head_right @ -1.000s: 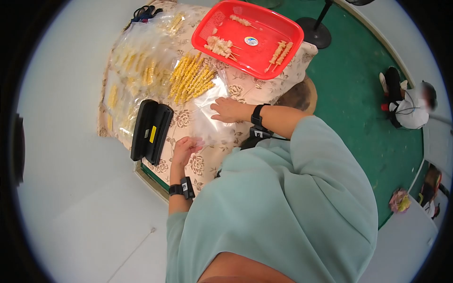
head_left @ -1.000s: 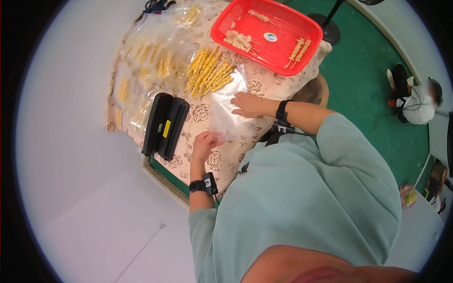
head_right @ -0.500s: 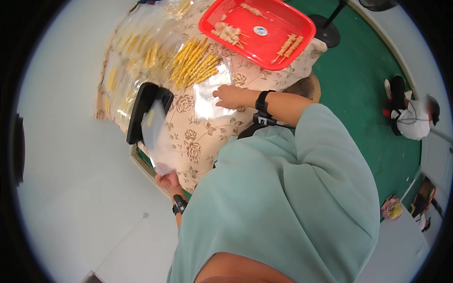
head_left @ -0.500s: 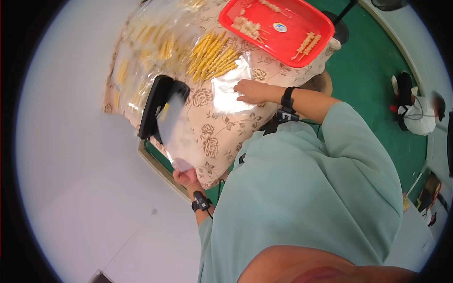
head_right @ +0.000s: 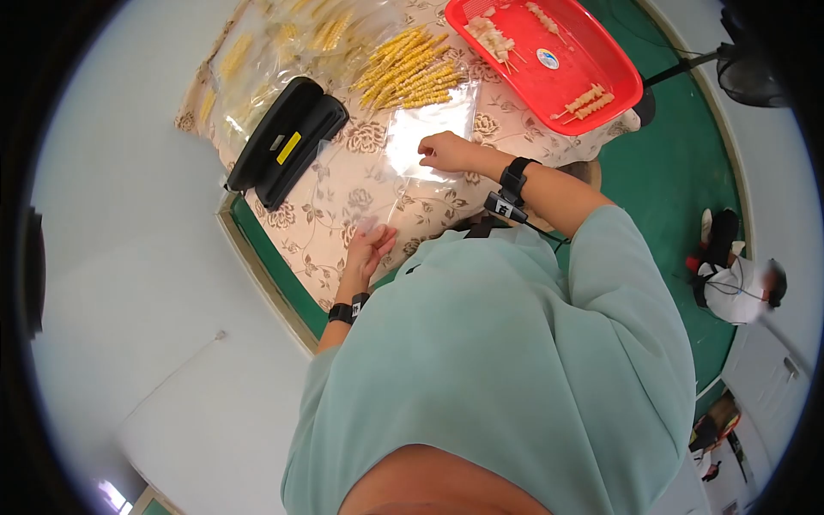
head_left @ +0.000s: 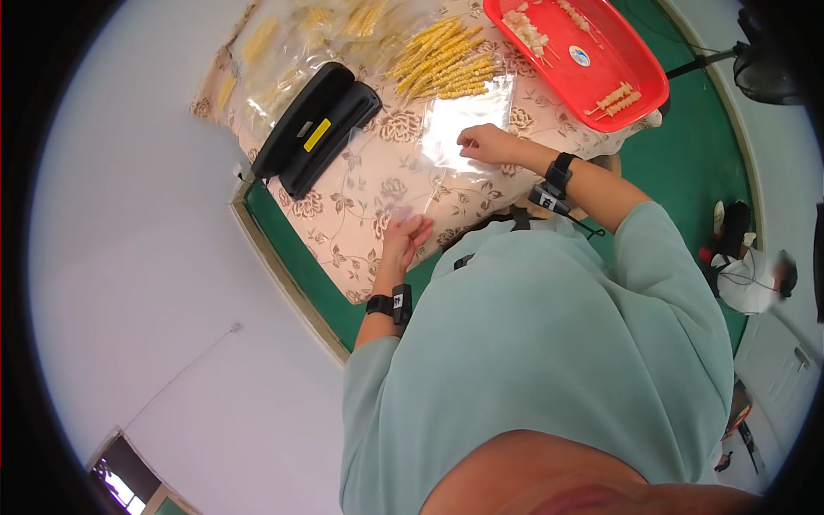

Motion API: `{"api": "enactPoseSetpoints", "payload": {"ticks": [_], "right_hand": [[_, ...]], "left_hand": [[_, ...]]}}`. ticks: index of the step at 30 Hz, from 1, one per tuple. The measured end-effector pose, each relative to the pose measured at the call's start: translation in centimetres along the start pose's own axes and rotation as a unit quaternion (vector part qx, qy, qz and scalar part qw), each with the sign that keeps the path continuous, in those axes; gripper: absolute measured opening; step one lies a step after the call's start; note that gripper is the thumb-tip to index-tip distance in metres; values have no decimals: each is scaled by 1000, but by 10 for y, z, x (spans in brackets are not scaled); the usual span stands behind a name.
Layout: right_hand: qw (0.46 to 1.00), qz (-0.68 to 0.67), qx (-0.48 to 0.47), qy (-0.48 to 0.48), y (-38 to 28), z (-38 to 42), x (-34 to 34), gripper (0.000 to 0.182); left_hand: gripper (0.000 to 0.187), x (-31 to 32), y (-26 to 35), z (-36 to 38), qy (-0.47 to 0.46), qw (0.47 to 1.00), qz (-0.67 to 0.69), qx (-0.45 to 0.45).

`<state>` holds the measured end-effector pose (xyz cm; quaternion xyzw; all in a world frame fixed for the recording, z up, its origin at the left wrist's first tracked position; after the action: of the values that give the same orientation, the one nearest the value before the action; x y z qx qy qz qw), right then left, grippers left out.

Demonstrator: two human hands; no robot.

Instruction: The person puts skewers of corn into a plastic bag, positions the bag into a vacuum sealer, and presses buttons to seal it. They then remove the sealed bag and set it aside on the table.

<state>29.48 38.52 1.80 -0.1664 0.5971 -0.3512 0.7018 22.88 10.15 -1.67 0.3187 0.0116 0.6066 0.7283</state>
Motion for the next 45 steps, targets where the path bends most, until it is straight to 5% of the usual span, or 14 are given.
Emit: {"api": "enactPoseSetpoints", "payload": {"ticks": [3, 4, 5, 9, 15, 27, 35, 38, 41, 45], "right_hand": [[998, -49, -1, 26, 9, -19, 0, 26], [976, -209, 67, 7, 15, -27, -1, 25], [922, -362, 133, -12, 18, -34, 2, 24], [786, -576, 202, 100, 26, -72, -21, 17], [687, -643, 281, 189, 53, -116, -38, 19], [660, -654, 309, 203, 78, -146, -35, 13], [680, -655, 276, 180, 54, -103, -21, 12], [814, -525, 220, 113, 20, -65, -4, 14], [881, -445, 157, -20, -5, -35, 27, 14], [907, -384, 74, -158, -30, -9, 60, 16]], "left_hand": [[20, -10, -12, -17, -19, 999, 23, -15], [20, -13, -13, -18, -18, 999, 28, -12], [18, -15, -13, -20, -14, 999, 30, -15], [18, -27, -11, -14, 30, 999, 28, 0], [16, -52, -25, -12, 13, 997, 74, -11], [15, -44, -8, -11, 65, 996, 59, -11], [15, -45, -10, -25, 114, 992, 61, 7], [21, -43, -10, -28, 106, 991, 82, 8], [25, -34, -9, -26, 101, 990, 95, 6], [28, -26, -7, -27, 83, 989, 122, 26]]}}
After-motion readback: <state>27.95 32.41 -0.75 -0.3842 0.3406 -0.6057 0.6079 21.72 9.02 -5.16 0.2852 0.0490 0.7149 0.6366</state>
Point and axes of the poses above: each hand's wrist, its own z-axis away from the middle knuckle, its own x-axis out of the palm, y = z × x, the point moved 6 cm from there along -z, towards the middle knuckle, and after that the axes turned 11 degrees about z, right-handed, at the moved point
